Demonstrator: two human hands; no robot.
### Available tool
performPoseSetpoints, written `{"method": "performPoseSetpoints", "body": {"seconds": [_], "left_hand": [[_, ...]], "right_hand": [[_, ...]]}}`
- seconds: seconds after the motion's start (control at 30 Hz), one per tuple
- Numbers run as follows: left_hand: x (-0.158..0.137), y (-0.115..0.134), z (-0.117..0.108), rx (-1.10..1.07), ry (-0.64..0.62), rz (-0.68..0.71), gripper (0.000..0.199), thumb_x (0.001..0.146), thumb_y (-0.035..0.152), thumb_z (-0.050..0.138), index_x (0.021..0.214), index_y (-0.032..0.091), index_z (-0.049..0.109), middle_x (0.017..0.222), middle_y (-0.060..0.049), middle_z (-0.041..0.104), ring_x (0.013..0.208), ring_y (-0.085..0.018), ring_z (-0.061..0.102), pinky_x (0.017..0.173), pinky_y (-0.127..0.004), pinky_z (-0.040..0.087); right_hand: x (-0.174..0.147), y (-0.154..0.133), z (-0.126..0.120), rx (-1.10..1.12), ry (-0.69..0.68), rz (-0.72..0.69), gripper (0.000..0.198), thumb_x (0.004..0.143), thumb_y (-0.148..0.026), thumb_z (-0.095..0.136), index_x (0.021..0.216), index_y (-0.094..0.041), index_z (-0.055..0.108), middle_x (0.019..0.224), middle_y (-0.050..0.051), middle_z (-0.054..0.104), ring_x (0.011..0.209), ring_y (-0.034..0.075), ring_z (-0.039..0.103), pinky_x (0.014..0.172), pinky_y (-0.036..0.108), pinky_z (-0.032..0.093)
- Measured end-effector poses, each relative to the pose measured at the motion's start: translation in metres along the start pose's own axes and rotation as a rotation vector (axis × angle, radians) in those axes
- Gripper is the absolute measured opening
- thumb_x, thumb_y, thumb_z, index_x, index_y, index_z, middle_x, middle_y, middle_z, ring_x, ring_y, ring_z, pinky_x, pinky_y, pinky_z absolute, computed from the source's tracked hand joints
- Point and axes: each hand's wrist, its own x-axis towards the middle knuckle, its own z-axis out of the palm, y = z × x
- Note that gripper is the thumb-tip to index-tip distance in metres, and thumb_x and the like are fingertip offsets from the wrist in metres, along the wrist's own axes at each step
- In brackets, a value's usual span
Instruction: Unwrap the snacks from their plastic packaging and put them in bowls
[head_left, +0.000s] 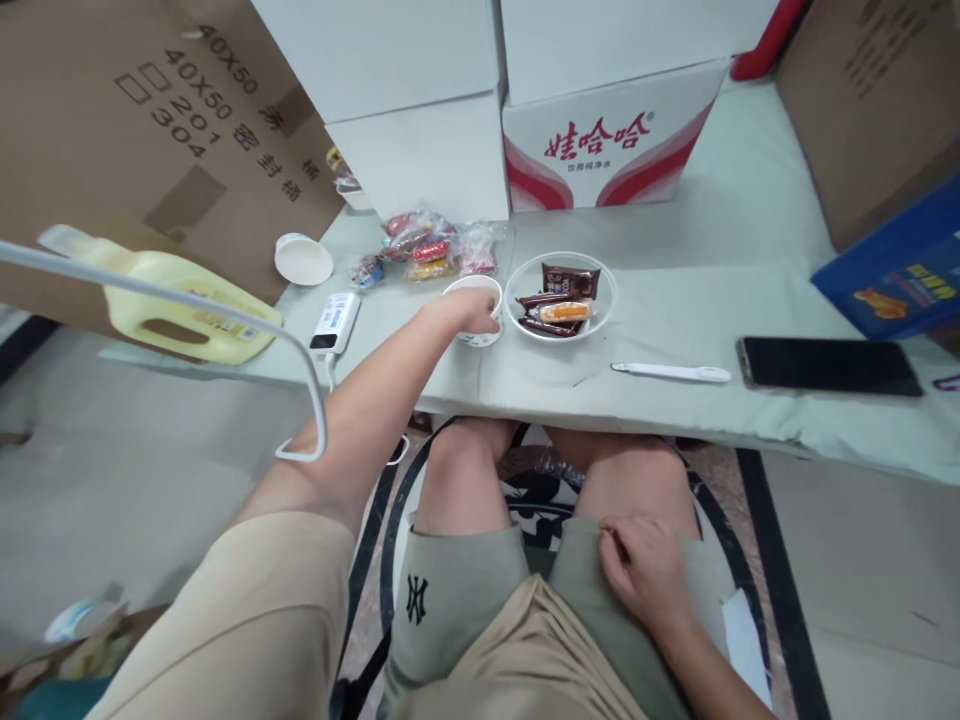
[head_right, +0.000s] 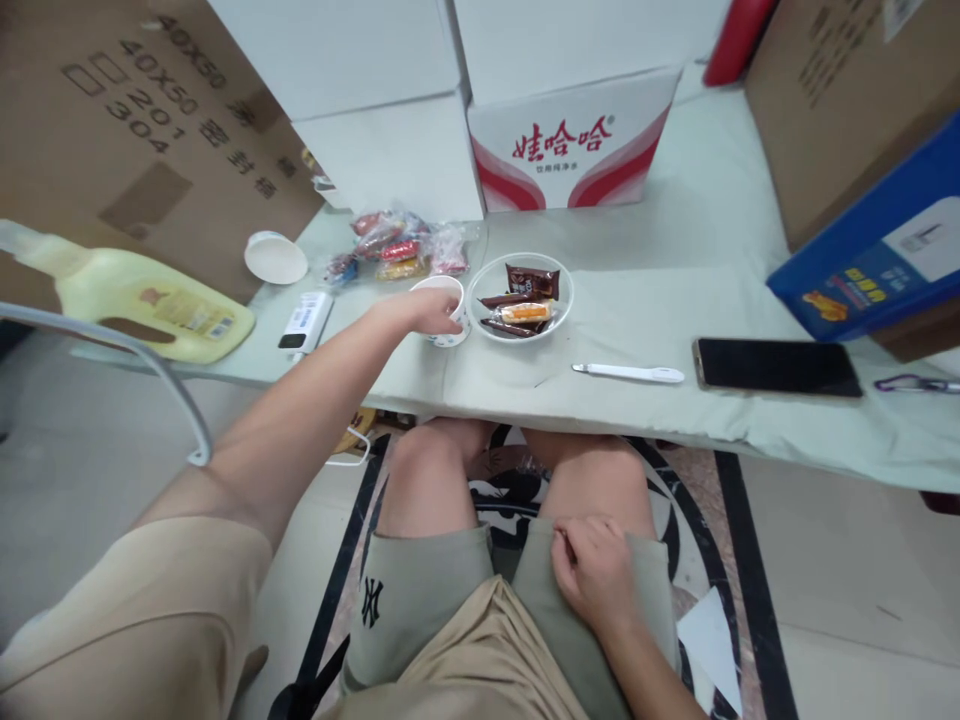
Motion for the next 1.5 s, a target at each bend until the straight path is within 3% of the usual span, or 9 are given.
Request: {"method": "performPoseSetpoints", "body": {"seconds": [0.3, 0.53, 0.67, 0.83, 1.03, 1.13, 1.27, 1.4, 1.5], "left_hand": [[-0.029, -0.009, -0.018, -0.070, -0.035, -0.049, 0.067, 0.075, 0.054, 0.068, 0.136, 0.028, 0.061, 0.128, -0.006, 0.069, 0.118, -0.030, 0.062, 0.101, -0.035, 0.046], [-0.002, -0.039, -0.049, -0.206, 0.506, -0.124, 0.033, 0.087, 0.028, 0.051, 0.109, 0.018, 0.072, 0.103, -0.009, 0.074, 0.100, -0.024, 0.066, 0.093, -0.036, 0.049], [0.042, -0.058, -0.043, -0.070, 0.440, -0.115, 0.043, 0.081, 0.029, 0.059, 0.122, 0.020, 0.068, 0.125, -0.011, 0.070, 0.120, -0.030, 0.059, 0.104, -0.043, 0.043], [0.100, -0.068, -0.029, 0.141, 0.334, -0.066, 0.060, 0.069, 0.045, 0.074, 0.121, 0.018, 0.066, 0.130, -0.017, 0.065, 0.138, -0.040, 0.041, 0.117, -0.062, 0.017], [0.129, -0.071, -0.022, 0.193, 0.316, -0.063, 0.031, 0.079, 0.032, 0.061, 0.105, 0.018, 0.071, 0.111, -0.013, 0.070, 0.121, -0.033, 0.057, 0.120, -0.056, 0.012], [0.111, -0.070, -0.032, 0.086, 0.444, -0.086, 0.032, 0.090, 0.030, 0.047, 0.109, 0.019, 0.070, 0.106, -0.012, 0.071, 0.118, -0.030, 0.059, 0.120, -0.054, 0.015], [0.064, -0.056, -0.049, -0.076, 0.737, -0.101, 0.041, 0.091, 0.022, 0.042, 0.127, 0.023, 0.062, 0.127, -0.010, 0.067, 0.127, -0.027, 0.054, 0.120, -0.045, 0.025], [0.005, -0.012, -0.052, -0.291, 1.003, -0.037, 0.048, 0.091, 0.017, 0.046, 0.136, 0.026, 0.056, 0.147, -0.008, 0.053, 0.139, -0.025, 0.044, 0.118, -0.042, 0.032], [-0.044, 0.038, -0.026, -0.552, 1.212, -0.081, 0.044, 0.092, 0.018, 0.049, 0.133, 0.029, 0.060, 0.145, -0.009, 0.048, 0.141, -0.028, 0.039, 0.118, -0.046, 0.033]], "right_hand": [[-0.005, 0.000, 0.001, 0.014, -0.034, -0.026, 0.013, 0.091, -0.010, 0.051, 0.083, -0.019, 0.057, 0.064, -0.001, 0.057, 0.061, 0.015, 0.052, 0.067, 0.031, 0.037], [0.001, -0.005, 0.001, 0.053, -0.020, -0.016, 0.012, 0.088, -0.010, 0.053, 0.082, -0.019, 0.056, 0.061, -0.003, 0.053, 0.059, 0.014, 0.050, 0.067, 0.031, 0.037], [0.009, -0.003, 0.000, 0.090, 0.018, 0.004, 0.013, 0.087, -0.008, 0.053, 0.083, -0.020, 0.056, 0.061, -0.003, 0.054, 0.057, 0.014, 0.050, 0.064, 0.031, 0.037], [0.022, 0.001, -0.002, 0.086, 0.045, 0.036, 0.014, 0.085, -0.008, 0.053, 0.083, -0.022, 0.056, 0.059, -0.003, 0.055, 0.053, 0.013, 0.051, 0.060, 0.031, 0.037], [0.028, 0.003, -0.001, 0.083, 0.009, 0.077, 0.014, 0.083, -0.008, 0.055, 0.084, -0.022, 0.056, 0.060, -0.003, 0.055, 0.054, 0.013, 0.051, 0.061, 0.031, 0.037], [0.023, 0.003, 0.002, 0.086, 0.015, 0.058, 0.013, 0.085, -0.008, 0.054, 0.084, -0.021, 0.055, 0.061, -0.004, 0.054, 0.055, 0.013, 0.050, 0.063, 0.031, 0.037], [0.016, 0.002, 0.004, 0.072, 0.031, 0.042, 0.011, 0.088, -0.010, 0.054, 0.083, -0.020, 0.056, 0.060, -0.003, 0.052, 0.056, 0.014, 0.049, 0.063, 0.031, 0.036], [0.010, -0.003, 0.006, 0.039, 0.045, 0.010, 0.013, 0.090, -0.012, 0.052, 0.080, -0.019, 0.056, 0.062, -0.002, 0.055, 0.058, 0.014, 0.051, 0.064, 0.030, 0.037], [0.004, -0.007, 0.010, 0.022, 0.026, 0.019, 0.016, 0.090, -0.013, 0.051, 0.077, -0.019, 0.057, 0.061, -0.001, 0.056, 0.059, 0.015, 0.053, 0.063, 0.031, 0.038]]}}
